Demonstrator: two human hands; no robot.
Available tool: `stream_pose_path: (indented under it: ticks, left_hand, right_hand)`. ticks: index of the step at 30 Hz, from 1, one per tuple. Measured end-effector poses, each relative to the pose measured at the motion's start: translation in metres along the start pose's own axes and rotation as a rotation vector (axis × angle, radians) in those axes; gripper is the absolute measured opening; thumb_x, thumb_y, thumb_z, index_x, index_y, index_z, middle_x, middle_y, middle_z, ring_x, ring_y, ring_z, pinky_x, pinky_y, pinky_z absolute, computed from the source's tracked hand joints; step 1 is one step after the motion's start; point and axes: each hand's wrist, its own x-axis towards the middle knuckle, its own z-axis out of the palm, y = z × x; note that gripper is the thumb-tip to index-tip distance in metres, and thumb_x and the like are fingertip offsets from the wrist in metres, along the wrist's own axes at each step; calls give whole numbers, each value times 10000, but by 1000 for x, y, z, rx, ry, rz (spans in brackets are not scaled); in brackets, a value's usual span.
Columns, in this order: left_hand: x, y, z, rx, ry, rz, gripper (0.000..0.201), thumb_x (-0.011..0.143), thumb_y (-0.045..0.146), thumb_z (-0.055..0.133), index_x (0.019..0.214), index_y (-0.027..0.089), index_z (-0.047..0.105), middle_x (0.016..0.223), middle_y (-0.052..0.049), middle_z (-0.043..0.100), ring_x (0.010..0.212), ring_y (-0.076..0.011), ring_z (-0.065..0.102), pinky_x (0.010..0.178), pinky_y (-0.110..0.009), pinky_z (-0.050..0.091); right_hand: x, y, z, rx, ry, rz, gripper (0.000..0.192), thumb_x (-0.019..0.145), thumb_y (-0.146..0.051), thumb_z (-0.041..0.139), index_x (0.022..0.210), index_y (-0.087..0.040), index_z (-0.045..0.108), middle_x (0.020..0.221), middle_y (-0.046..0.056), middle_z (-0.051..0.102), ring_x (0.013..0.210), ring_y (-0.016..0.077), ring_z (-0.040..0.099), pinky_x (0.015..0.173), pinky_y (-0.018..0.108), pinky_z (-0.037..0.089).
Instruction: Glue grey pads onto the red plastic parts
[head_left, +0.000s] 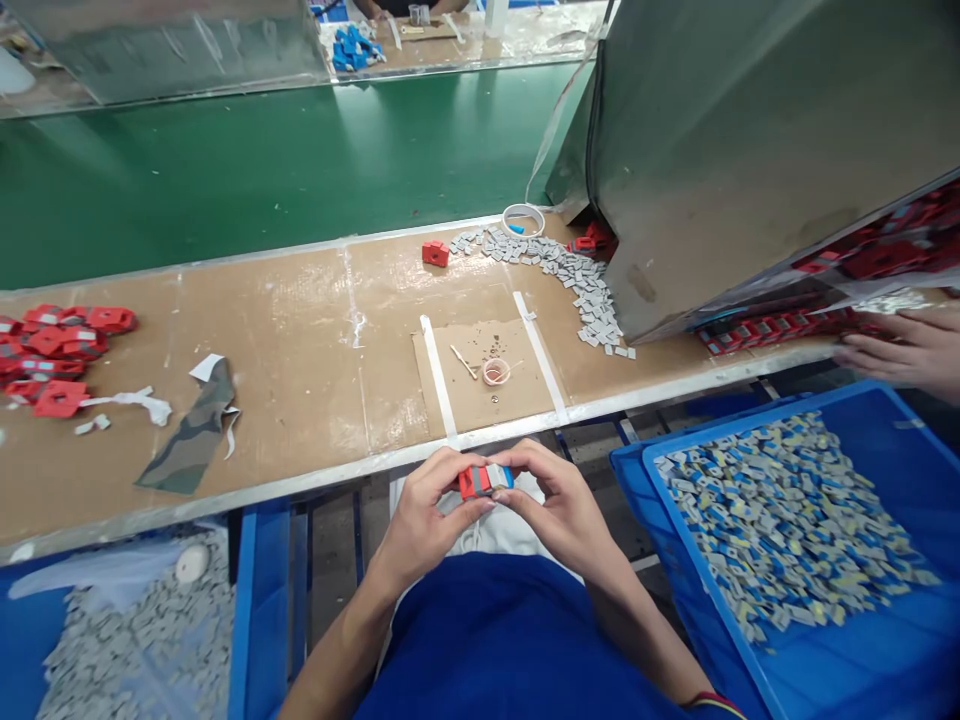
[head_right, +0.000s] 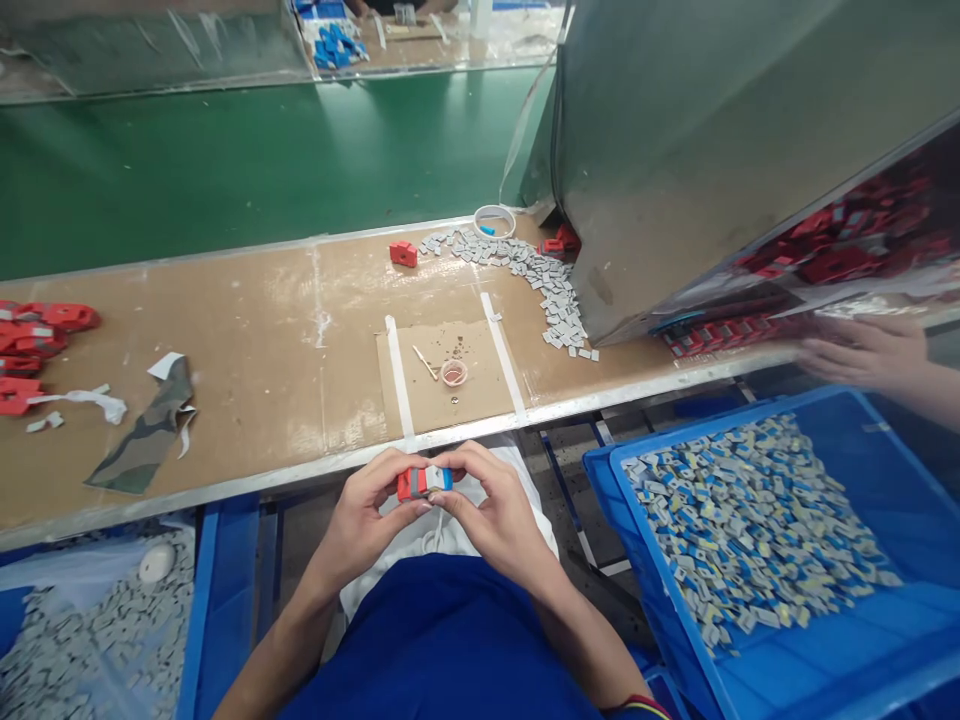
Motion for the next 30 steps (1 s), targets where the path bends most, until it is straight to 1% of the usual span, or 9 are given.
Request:
stream_pose_path:
  ticks: [2, 5, 7, 10, 12, 16, 21, 26, 30]
  left_hand:
    - [-2, -4, -10, 28, 29, -14, 268, 871, 365, 745, 1083, 202, 738, 959, -72, 691, 893, -211, 644, 816, -295, 509]
    - [-8, -18, -34, -37, 183, -139, 251, 843, 385, 768, 994, 187, 741, 928, -68, 730, 859, -210, 681, 792, -297, 538]
    - [-12, -29, -47, -179, 235, -204, 326, 806, 416, 802, 1023, 184, 732, 916, -73, 760, 847, -223, 720, 781, -311, 569]
    - [-12, -40, -50, -390, 238, -166, 425, 752, 450, 851, 1076, 203, 731, 1017, -94, 782, 840, -240, 764, 820, -361, 606]
    - [-10, -43, -41, -507, 229, -95, 452, 711, 473, 877, 1060, 220, 745, 1091, -103, 779, 786, -236, 776, 763, -359, 627]
    - [-3, -42, -25, -665, 149, 1, 434, 673, 475, 900, 1025, 266, 754, 1108, -75, 784, 702, -210, 777, 636, -309, 628]
    - [-1, -35, -23, -683, 97, -31, 466, 641, 506, 911, 985, 249, 730, 1123, -88, 774, 676, -215, 772, 597, -321, 628]
    - [0, -30, -21, -685, 45, -38, 466, 676, 524, 886, 1005, 247, 706, 1192, -112, 749, 723, -242, 780, 668, -390, 644]
    - [-1, -30, -18, -684, 14, -33, 446, 736, 519, 849, 1039, 235, 690, 1260, -135, 717, 729, -221, 780, 629, -324, 630]
  right_hand:
    - [-3, 0, -10, 31, 86, 27, 135, 913, -302, 709, 1028, -232, 717, 921, 49, 687, 851, 200, 626, 772, 316, 507]
    - [-7, -1, -31, 105, 370, 92, 193, 891, -333, 743, 1060, -248, 707, 997, 61, 717, 888, 204, 661, 783, 316, 534]
    - [-6, -3, -39, 197, 420, 141, 270, 859, -381, 781, 1081, -245, 712, 1005, 73, 732, 885, 211, 681, 789, 331, 557]
    - [2, -3, -35, 419, 327, 189, 395, 808, -516, 802, 1066, -226, 727, 946, 83, 751, 814, 214, 700, 776, 365, 587]
    - [9, -2, -25, 531, 277, 205, 455, 779, -569, 807, 1057, -218, 730, 936, 84, 755, 788, 210, 706, 782, 378, 597]
    - [15, -1, -11, 593, 176, 236, 452, 778, -548, 818, 1072, -216, 729, 978, 85, 755, 818, 209, 717, 807, 374, 601]
    - [13, 2, -9, 664, 110, 276, 414, 814, -518, 801, 1093, -224, 720, 1033, 87, 756, 839, 201, 728, 820, 361, 603]
    - [13, 2, -8, 731, 57, 301, 387, 827, -509, 794, 1088, -229, 738, 1088, 87, 746, 858, 188, 730, 805, 329, 607]
    - [13, 1, -8, 747, 7, 319, 391, 830, -500, 795, 1112, -235, 741, 1083, 83, 741, 870, 188, 728, 866, 356, 606]
